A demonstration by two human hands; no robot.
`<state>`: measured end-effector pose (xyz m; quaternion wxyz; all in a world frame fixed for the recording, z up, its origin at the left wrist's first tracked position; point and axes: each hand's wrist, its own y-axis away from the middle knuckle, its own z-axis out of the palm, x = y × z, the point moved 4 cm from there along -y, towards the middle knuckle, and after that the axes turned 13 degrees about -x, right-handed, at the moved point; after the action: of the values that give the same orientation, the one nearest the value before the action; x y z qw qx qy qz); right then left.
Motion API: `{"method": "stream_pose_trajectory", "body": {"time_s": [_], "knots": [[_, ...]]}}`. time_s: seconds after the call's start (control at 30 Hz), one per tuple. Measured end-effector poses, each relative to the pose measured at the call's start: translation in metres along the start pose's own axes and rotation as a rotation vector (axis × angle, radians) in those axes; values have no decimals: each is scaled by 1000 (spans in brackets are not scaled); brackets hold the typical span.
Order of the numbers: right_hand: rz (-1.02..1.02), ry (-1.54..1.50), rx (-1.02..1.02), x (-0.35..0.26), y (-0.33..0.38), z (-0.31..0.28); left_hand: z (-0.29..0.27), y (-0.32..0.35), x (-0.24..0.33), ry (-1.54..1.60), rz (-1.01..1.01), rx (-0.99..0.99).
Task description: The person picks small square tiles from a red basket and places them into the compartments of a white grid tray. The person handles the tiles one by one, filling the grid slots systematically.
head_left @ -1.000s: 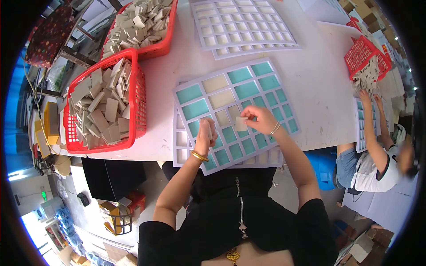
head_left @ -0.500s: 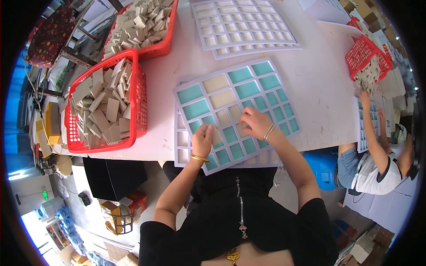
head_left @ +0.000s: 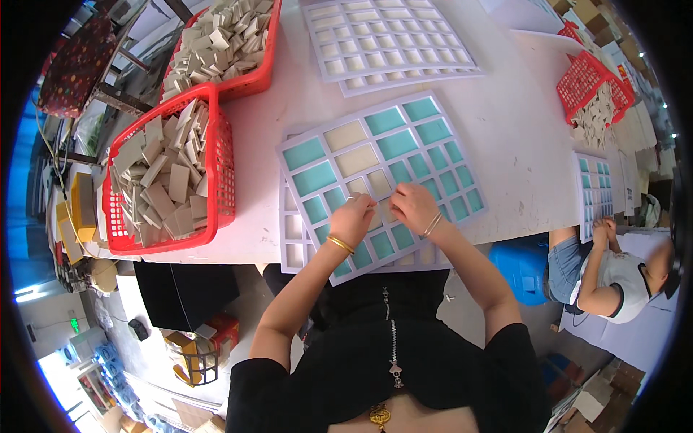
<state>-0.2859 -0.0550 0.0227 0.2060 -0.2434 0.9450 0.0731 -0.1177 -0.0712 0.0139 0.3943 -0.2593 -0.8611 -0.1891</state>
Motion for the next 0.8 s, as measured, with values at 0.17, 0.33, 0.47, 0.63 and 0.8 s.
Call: {"method": "stream_pose_trajectory", "body": {"time_s": [0.17,0.33,0.47,0.63,0.8], "knots": [[23,7,-9,-3,-1,-4,-1,2,-2,-60,-28,-7],[48,111,27,-9,-2,-6,-1,16,14,-463,-12,0],[101,212,-25,-15,5,-1,10,35,0,-632,162,-76],[185,315,-184,-28,6,3,11,42,9,-733,167,-80],[154,266,-191,-32,0,1,-1,39,12,-547,132,-130]]}}
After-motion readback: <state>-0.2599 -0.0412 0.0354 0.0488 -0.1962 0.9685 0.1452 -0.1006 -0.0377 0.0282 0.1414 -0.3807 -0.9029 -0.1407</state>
